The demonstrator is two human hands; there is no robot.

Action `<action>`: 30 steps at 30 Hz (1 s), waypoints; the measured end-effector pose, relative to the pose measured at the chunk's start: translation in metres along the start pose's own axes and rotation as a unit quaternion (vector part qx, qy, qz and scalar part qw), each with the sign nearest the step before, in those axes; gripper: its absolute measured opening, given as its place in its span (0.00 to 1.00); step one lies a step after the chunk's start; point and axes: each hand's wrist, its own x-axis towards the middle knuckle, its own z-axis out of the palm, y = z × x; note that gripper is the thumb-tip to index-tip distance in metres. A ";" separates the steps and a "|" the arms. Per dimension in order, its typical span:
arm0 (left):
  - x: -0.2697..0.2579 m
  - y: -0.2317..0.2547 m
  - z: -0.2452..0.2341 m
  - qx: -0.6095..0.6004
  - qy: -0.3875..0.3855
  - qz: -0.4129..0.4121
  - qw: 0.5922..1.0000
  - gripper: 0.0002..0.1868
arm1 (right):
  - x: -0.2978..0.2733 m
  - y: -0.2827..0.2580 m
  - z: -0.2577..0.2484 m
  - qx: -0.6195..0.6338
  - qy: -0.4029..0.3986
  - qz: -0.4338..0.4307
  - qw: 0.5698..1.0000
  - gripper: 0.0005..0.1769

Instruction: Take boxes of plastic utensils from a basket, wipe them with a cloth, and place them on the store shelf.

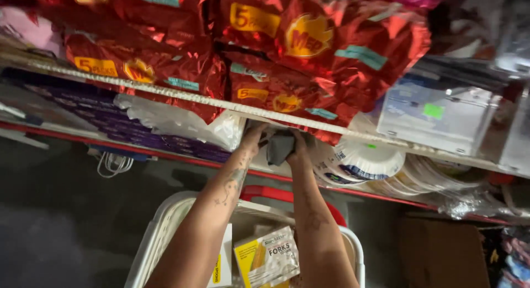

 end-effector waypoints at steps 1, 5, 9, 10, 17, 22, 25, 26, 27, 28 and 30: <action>0.007 -0.001 -0.001 -0.010 0.007 0.005 1.000 0.54 | 0.017 0.007 0.001 -0.012 0.010 -0.020 1.000 0.31; -0.064 0.046 0.020 0.005 -0.015 0.023 1.000 0.51 | -0.100 -0.040 0.018 -0.397 0.023 -0.229 0.889 0.21; -0.031 0.029 0.013 0.018 0.026 0.035 0.999 0.51 | -0.061 0.007 -0.014 -0.478 0.092 -0.242 0.840 0.33; -0.048 0.044 0.015 0.069 0.063 0.055 0.994 0.42 | -0.018 0.024 -0.049 -0.510 0.081 -0.224 0.827 0.30; -0.059 0.041 0.014 -0.027 0.044 0.063 0.997 0.52 | -0.107 -0.040 -0.002 -0.620 0.099 -0.311 0.714 0.19; -0.038 0.028 0.019 0.071 0.035 0.075 0.994 0.47 | -0.087 -0.028 0.012 -0.607 0.080 -0.303 0.731 0.24; -0.025 0.026 0.021 0.156 0.026 0.090 0.983 0.43 | -0.038 -0.011 -0.006 -0.607 0.078 -0.302 0.731 0.25; -0.021 0.026 0.021 0.197 0.022 0.097 0.975 0.41 | -0.016 -0.003 -0.018 -0.603 0.087 -0.308 0.731 0.23; -0.018 0.024 0.019 0.198 0.023 0.096 0.975 0.41 | -0.012 0.000 -0.018 -0.603 0.087 -0.306 0.731 0.23; -0.015 0.022 0.018 0.241 0.017 0.101 0.965 0.39 | -0.008 0.003 -0.019 -0.600 0.081 -0.297 0.738 0.23; -0.008 0.020 0.021 0.282 0.011 0.107 0.953 0.38 | -0.002 0.003 -0.018 -0.597 0.076 -0.289 0.745 0.24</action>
